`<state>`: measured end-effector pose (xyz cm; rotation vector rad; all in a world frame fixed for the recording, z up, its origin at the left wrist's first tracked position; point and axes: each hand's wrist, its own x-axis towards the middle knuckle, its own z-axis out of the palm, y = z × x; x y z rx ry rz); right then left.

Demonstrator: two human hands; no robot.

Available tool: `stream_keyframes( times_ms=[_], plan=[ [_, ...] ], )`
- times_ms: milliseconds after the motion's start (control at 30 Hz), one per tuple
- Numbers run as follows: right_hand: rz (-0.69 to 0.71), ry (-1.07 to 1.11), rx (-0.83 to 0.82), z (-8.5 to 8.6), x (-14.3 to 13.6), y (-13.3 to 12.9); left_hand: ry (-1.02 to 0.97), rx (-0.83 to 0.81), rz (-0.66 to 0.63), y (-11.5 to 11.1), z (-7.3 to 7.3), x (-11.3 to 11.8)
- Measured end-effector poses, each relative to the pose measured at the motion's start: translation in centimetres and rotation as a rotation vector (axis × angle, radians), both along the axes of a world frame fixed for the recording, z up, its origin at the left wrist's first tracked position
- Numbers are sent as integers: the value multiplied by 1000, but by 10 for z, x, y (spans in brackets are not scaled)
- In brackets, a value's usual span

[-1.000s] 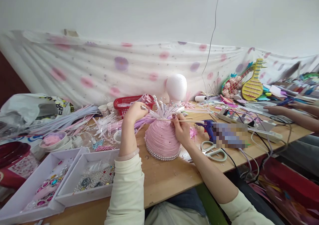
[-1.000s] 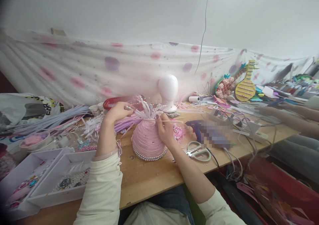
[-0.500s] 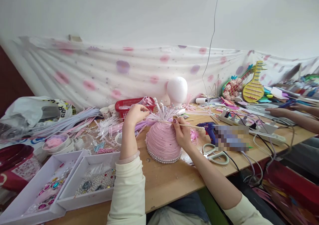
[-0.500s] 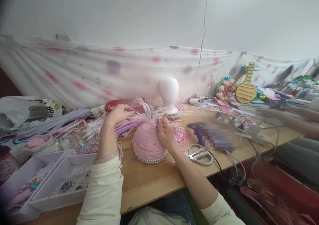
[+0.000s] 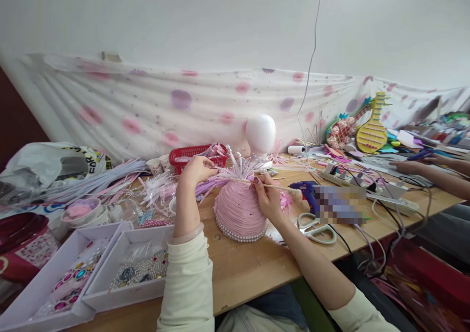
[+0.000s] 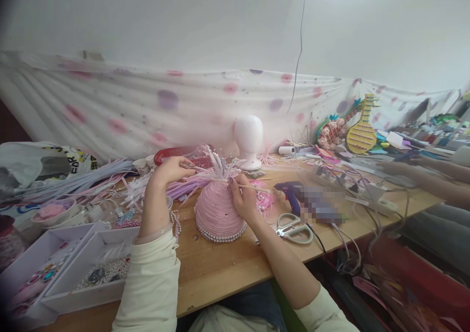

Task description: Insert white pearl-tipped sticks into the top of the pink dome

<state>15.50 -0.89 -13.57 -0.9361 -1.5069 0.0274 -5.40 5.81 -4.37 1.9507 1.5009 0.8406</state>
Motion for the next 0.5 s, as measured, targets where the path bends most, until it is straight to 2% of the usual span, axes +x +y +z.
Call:
stream_keyframes(
  times_ms=[133,333,500],
  plan=[
    [9,-13,-26,0,0,1,38,-15,58,1,-1,2],
    [-19,28,-50,0,-1,3,143,-69,74,6,-5,7],
    [-16,33,-52,-1,-1,4,340,-111,212,-1,5,2]
  ],
)
